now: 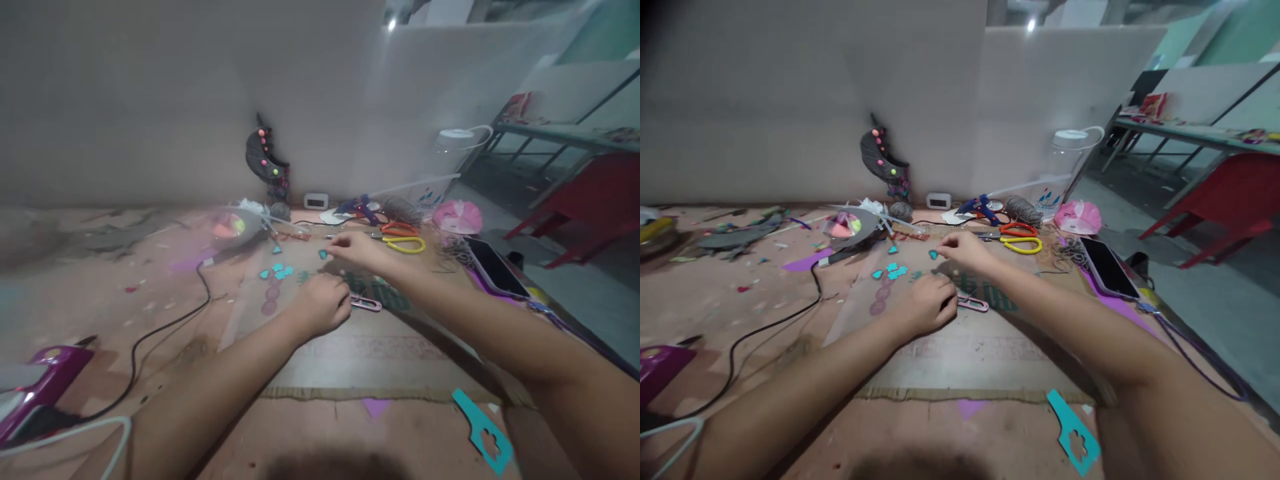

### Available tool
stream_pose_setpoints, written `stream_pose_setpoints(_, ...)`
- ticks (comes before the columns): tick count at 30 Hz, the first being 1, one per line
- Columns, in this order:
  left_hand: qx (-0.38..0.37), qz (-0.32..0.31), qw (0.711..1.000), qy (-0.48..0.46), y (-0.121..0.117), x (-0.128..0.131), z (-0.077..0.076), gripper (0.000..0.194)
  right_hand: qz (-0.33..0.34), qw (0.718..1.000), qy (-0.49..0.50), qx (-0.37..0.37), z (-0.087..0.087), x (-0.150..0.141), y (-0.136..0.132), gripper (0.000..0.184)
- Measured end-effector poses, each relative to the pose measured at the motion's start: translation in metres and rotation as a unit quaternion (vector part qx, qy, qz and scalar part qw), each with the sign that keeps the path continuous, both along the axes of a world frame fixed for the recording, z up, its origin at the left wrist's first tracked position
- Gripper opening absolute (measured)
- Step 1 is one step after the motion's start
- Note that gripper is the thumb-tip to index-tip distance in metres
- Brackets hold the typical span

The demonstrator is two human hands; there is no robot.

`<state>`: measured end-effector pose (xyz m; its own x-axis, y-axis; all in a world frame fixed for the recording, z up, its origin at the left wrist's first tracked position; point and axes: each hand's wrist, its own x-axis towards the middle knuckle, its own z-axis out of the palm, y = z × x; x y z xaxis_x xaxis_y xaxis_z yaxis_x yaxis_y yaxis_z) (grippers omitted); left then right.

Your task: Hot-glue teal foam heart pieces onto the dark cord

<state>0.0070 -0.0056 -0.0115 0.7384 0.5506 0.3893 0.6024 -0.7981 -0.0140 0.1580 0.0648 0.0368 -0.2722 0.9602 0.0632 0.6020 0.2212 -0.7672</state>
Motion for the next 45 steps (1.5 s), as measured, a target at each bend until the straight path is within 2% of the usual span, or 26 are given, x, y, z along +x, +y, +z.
stream_pose_setpoints(5, 0.026, -0.048, 0.997, 0.051, -0.003, 0.001, 0.003, 0.025, 0.014, 0.996, -0.088, -0.005, -0.003, -0.061, 0.045, 0.014)
stream_pose_setpoints(9, 0.029, -0.087, 0.993, 0.074, -0.002, 0.003, -0.001, 0.029, 0.023, 0.99, -0.135, -0.02, -0.009, -0.093, 0.054, 0.025)
stream_pose_setpoints(12, 0.023, -0.082, 0.994, 0.066, -0.001, 0.003, -0.003, 0.03, 0.025, 0.989, -0.145, -0.017, -0.01, -0.098, 0.054, 0.032)
stream_pose_setpoints(15, 0.014, -0.062, 0.997, 0.043, -0.001, 0.001, -0.002, 0.025, 0.015, 0.991, -0.134, -0.006, -0.007, -0.083, 0.051, 0.036)
stream_pose_setpoints(18, -0.003, -0.029, 1.0, 0.003, 0.0, -0.001, -0.003, 0.024, -0.021, 0.994, -0.102, 0.035, -0.006, -0.047, 0.04, 0.03)
stream_pose_setpoints(22, -0.041, 0.059, 0.994, -0.083, 0.011, -0.005, -0.007, 0.029, -0.085, 0.992, -0.027, 0.084, -0.01, 0.019, 0.004, 0.034)
stream_pose_setpoints(26, -0.091, 0.136, 0.975, -0.154, 0.021, -0.009, -0.006, 0.036, -0.09, 0.993, 0.015, 0.076, -0.02, 0.066, -0.033, 0.038)
stream_pose_setpoints(29, -0.118, 0.14, 0.967, -0.177, 0.019, -0.01, -0.002, 0.037, -0.057, 0.995, 0.019, 0.077, -0.025, 0.071, -0.047, 0.03)
stream_pose_setpoints(35, -0.136, 0.141, 0.963, -0.187, 0.009, -0.011, 0.001, 0.036, 0.032, 0.995, -0.018, 0.096, -0.033, 0.038, -0.059, 0.024)
stream_pose_setpoints(36, -0.137, 0.144, 0.962, -0.186, 0.009, -0.011, 0.001, 0.037, 0.029, 0.994, -0.028, 0.101, -0.036, 0.033, -0.06, 0.02)
stream_pose_setpoints(39, -0.142, 0.155, 0.962, -0.177, 0.012, -0.013, 0.0, 0.044, -0.003, 0.992, -0.058, 0.112, -0.047, 0.032, -0.058, 0.027)
stream_pose_setpoints(42, -0.147, 0.172, 0.96, -0.164, 0.014, -0.015, 0.0, 0.046, -0.049, 0.988, -0.081, 0.121, -0.053, 0.045, -0.046, 0.03)
stream_pose_setpoints(45, -0.154, 0.183, 0.96, -0.148, 0.012, -0.014, -0.001, 0.038, -0.085, 0.984, -0.103, 0.121, -0.055, 0.064, -0.03, 0.027)
